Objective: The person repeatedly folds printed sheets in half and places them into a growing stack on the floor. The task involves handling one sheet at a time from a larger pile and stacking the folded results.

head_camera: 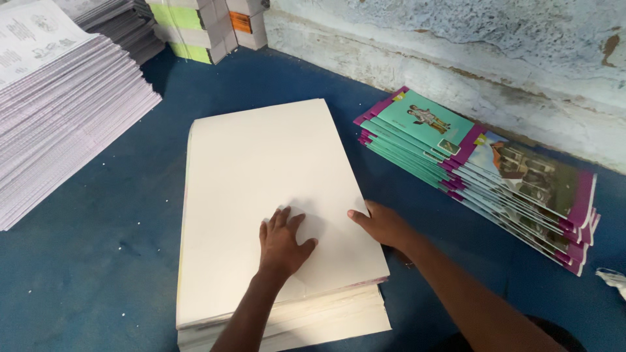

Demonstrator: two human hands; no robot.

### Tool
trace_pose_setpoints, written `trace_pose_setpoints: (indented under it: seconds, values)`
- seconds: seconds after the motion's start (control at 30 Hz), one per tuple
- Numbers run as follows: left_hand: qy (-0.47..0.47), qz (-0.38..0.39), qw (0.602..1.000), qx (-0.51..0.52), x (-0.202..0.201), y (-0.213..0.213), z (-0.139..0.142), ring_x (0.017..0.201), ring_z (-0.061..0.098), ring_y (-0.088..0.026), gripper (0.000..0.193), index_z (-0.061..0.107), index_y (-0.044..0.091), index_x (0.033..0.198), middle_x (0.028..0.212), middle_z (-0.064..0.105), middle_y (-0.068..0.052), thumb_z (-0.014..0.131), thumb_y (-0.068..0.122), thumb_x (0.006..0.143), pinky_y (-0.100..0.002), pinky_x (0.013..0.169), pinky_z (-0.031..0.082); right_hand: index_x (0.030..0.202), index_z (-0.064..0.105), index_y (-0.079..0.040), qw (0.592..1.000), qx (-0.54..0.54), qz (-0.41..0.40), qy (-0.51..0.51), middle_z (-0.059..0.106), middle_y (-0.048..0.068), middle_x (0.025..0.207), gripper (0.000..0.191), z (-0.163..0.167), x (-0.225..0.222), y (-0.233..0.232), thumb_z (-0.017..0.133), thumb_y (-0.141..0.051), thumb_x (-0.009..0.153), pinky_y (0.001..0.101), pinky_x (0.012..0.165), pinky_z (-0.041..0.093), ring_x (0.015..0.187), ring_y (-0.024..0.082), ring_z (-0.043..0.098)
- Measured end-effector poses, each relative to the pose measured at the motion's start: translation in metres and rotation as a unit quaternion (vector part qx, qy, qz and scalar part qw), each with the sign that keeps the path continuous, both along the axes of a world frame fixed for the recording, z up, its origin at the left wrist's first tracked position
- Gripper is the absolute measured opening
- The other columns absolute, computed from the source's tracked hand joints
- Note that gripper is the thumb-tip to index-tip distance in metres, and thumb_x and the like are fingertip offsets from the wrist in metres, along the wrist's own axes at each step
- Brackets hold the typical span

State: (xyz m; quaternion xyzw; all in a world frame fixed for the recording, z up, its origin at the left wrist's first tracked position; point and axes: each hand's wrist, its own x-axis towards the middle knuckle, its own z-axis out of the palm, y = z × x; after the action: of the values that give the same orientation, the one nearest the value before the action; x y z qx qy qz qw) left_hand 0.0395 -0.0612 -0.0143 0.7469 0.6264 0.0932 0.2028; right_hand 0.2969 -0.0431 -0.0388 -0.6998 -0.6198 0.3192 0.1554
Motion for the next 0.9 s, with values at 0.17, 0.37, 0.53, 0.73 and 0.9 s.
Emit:
trace_pose_setpoints:
  seconds: [0.17,0.37,0.53,0.73,0.9]
  values:
    - [-0.006,0.006,1.0,-0.001,0.001,0.0,-0.001,0.156,0.014,-0.029,0.071,0.052,0.018,0.145,0.164,0.028,-0.013,0.078,0.04,0.083,-0.054,0.126,0.007,0.131,0.058,0.007,0.997,0.079,0.003,0.023,0.067,0.031,0.12,0.074,0.001,-0.005,-0.002,0.066,-0.055,0.09,0.0436,0.095,0.053,0.113,0.04,0.067]
    - [-0.01,0.008,1.0,-0.012,0.001,0.004,-0.004,0.156,0.014,-0.029,0.071,0.053,0.018,0.145,0.163,0.029,-0.013,0.078,0.039,0.082,-0.054,0.126,0.007,0.13,0.064,0.0,0.974,0.225,0.003,0.012,0.071,0.027,0.116,0.06,0.01,-0.007,-0.002,0.079,-0.034,0.081,0.0419,0.089,0.053,0.104,0.038,0.07]
    - [-0.103,0.017,0.993,0.057,-0.009,0.011,-0.011,0.143,0.04,-0.031,0.064,0.059,0.014,0.138,0.15,0.049,-0.014,0.08,0.035,0.081,-0.05,0.12,0.029,0.141,0.057,-0.011,0.967,0.049,-0.095,0.233,0.077,0.018,0.107,0.056,0.031,-0.016,-0.002,0.073,-0.02,0.087,0.0345,0.077,0.058,0.092,0.024,0.075]
    - [-0.103,0.09,0.984,0.114,-0.052,0.027,0.004,0.126,0.059,-0.032,0.057,0.065,0.013,0.133,0.142,0.059,-0.015,0.081,0.03,0.081,-0.045,0.106,0.051,0.14,0.06,-0.007,0.885,-0.048,-0.143,0.441,0.076,0.018,0.109,0.056,0.031,-0.006,0.002,0.07,-0.01,0.085,0.036,0.076,0.059,0.089,0.023,0.075]
    - [0.099,0.217,0.97,0.041,-0.108,0.04,0.041,0.137,0.047,-0.035,0.071,0.056,0.023,0.143,0.152,0.046,-0.015,0.079,0.049,0.081,-0.059,0.105,0.044,0.143,0.06,-0.008,0.899,-0.073,-0.15,0.406,0.075,0.019,0.112,0.055,0.016,0.009,0.011,0.068,-0.011,0.088,0.0351,0.08,0.057,0.093,0.024,0.073]
